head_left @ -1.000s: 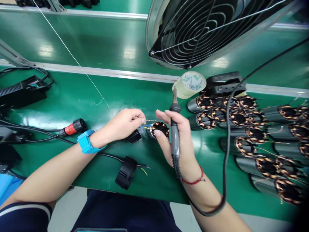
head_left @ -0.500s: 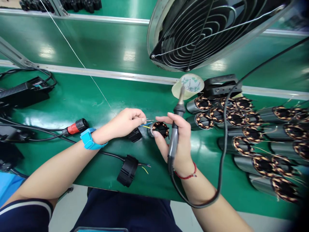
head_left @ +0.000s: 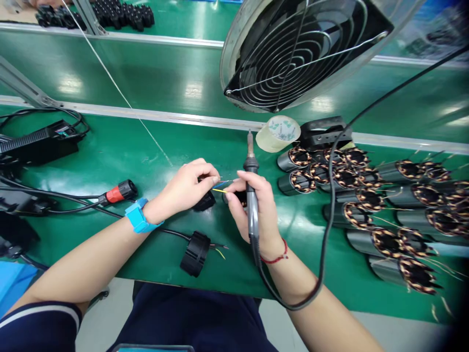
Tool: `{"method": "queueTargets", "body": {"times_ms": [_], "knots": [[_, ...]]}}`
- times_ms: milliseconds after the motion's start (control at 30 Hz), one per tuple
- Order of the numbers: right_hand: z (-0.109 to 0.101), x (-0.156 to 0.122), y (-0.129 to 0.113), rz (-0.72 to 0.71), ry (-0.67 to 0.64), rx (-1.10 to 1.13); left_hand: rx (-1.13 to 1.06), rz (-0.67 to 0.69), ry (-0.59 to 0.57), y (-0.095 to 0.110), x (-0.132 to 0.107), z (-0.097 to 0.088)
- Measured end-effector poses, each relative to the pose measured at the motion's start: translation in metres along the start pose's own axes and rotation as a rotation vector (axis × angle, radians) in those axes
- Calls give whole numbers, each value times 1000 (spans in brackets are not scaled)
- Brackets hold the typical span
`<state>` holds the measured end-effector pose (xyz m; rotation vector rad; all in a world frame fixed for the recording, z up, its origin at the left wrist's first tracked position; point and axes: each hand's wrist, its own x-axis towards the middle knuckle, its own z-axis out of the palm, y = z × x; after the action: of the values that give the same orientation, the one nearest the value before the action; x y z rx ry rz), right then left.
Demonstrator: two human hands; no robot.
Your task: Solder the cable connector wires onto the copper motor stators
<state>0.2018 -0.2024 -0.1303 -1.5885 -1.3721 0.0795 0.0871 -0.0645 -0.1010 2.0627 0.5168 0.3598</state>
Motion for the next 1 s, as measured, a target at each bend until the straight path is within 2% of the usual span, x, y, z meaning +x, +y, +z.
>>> {"method": "queueTargets", "body": {"times_ms": [100, 167, 267, 367, 533, 700, 1000], "knots": [[1, -2, 1, 121, 13, 162, 147, 109, 13, 8, -8, -1], [1, -2, 0, 188, 24, 250, 198, 123, -17, 13, -11, -1], [1, -1, -2, 235, 32, 325, 141, 104, -34, 16, -13, 0], [0, 0, -2, 257, 38, 368, 58, 39, -33, 14, -12, 1], [-1, 0, 1, 291, 13, 437, 61, -18, -29, 12, -8, 3], [-2, -1, 1, 297, 11, 501, 36, -29, -68, 14, -9, 2], [-4, -2, 0, 276, 8, 482, -73, -33, -128, 12, -9, 2]]}}
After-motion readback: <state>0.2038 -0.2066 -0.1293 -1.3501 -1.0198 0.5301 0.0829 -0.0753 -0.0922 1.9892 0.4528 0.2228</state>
